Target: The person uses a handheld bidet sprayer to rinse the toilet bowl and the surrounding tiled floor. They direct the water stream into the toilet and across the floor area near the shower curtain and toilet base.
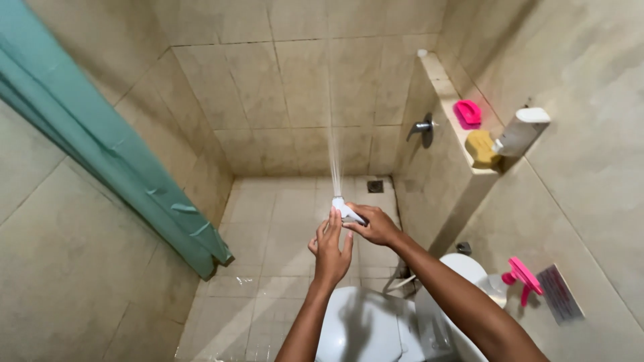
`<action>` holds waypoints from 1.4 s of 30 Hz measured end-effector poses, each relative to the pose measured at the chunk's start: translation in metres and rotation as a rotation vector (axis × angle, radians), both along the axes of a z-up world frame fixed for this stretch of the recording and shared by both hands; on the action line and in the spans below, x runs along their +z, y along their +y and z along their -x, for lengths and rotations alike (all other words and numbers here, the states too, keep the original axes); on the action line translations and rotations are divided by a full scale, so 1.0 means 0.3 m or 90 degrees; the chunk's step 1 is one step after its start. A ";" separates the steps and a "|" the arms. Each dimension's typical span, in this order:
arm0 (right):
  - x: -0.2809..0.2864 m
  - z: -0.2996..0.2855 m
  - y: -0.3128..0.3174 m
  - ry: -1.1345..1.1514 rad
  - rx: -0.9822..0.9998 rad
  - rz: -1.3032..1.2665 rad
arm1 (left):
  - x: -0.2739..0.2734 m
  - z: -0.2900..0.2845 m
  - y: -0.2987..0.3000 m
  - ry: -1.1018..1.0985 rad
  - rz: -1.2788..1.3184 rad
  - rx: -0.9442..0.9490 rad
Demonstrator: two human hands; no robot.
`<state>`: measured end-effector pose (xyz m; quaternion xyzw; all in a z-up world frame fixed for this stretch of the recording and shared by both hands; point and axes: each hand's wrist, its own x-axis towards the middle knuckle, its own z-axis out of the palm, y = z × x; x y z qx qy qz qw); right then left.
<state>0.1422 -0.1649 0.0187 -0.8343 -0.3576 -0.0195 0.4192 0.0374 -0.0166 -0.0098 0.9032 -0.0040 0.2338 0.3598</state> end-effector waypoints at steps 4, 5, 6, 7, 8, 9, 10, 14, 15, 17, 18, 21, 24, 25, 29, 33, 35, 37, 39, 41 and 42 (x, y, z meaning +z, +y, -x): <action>-0.001 -0.053 0.026 -0.042 0.066 0.006 | -0.014 -0.014 0.001 0.019 0.007 0.047; -0.004 -0.073 0.026 -0.056 0.088 -0.006 | -0.020 -0.024 -0.005 0.007 0.009 0.056; -0.014 -0.081 0.032 -0.066 0.111 -0.018 | -0.029 -0.022 -0.004 -0.001 0.012 0.064; -0.015 -0.090 0.043 -0.063 0.120 -0.019 | -0.026 -0.019 0.000 0.002 0.011 0.074; -0.010 -0.106 0.050 -0.047 0.133 -0.017 | -0.018 -0.024 0.000 0.007 0.003 0.088; -0.005 -0.122 0.058 -0.031 0.146 -0.015 | -0.011 -0.030 0.001 0.013 -0.004 0.103; -0.006 -0.141 0.064 -0.029 0.158 -0.014 | -0.013 -0.035 0.000 0.014 -0.002 0.115; 0.028 -0.178 0.097 -0.040 0.193 0.029 | -0.012 -0.043 0.009 -0.006 0.012 0.147; 0.045 -0.180 0.104 -0.014 0.198 0.053 | -0.010 -0.043 0.011 -0.008 0.013 0.155; 0.062 -0.199 0.129 -0.019 0.230 0.050 | -0.012 -0.050 0.018 -0.011 0.014 0.179; 0.064 -0.204 0.142 -0.019 0.250 0.048 | -0.018 -0.049 0.022 -0.011 0.015 0.190; 0.033 -0.233 0.190 -0.007 0.265 0.062 | -0.030 -0.045 0.039 -0.010 -0.006 0.235; 0.022 -0.233 0.243 -0.051 0.340 -0.004 | -0.011 -0.022 0.055 -0.002 0.012 0.271; 0.024 -0.233 0.259 -0.053 0.357 -0.004 | -0.016 -0.018 0.060 -0.004 0.013 0.288; 0.018 -0.233 0.322 -0.027 0.395 0.034 | -0.026 0.005 0.077 0.007 0.001 0.344; -0.005 -0.235 0.382 -0.042 0.445 0.032 | 0.002 0.038 0.078 0.018 0.023 0.387; 0.005 -0.227 0.404 -0.030 0.481 0.010 | 0.001 0.044 0.087 0.021 0.019 0.411; -0.004 -0.214 0.424 -0.016 0.510 -0.011 | -0.008 0.056 0.096 0.026 0.014 0.429; -0.022 -0.204 0.444 0.053 0.536 -0.005 | -0.021 0.067 0.101 0.044 0.007 0.451; -0.057 -0.196 0.452 0.135 0.555 0.003 | -0.030 0.079 0.096 0.052 0.013 0.462; -0.070 -0.195 0.460 0.213 0.564 0.010 | -0.031 0.080 0.100 0.056 0.018 0.463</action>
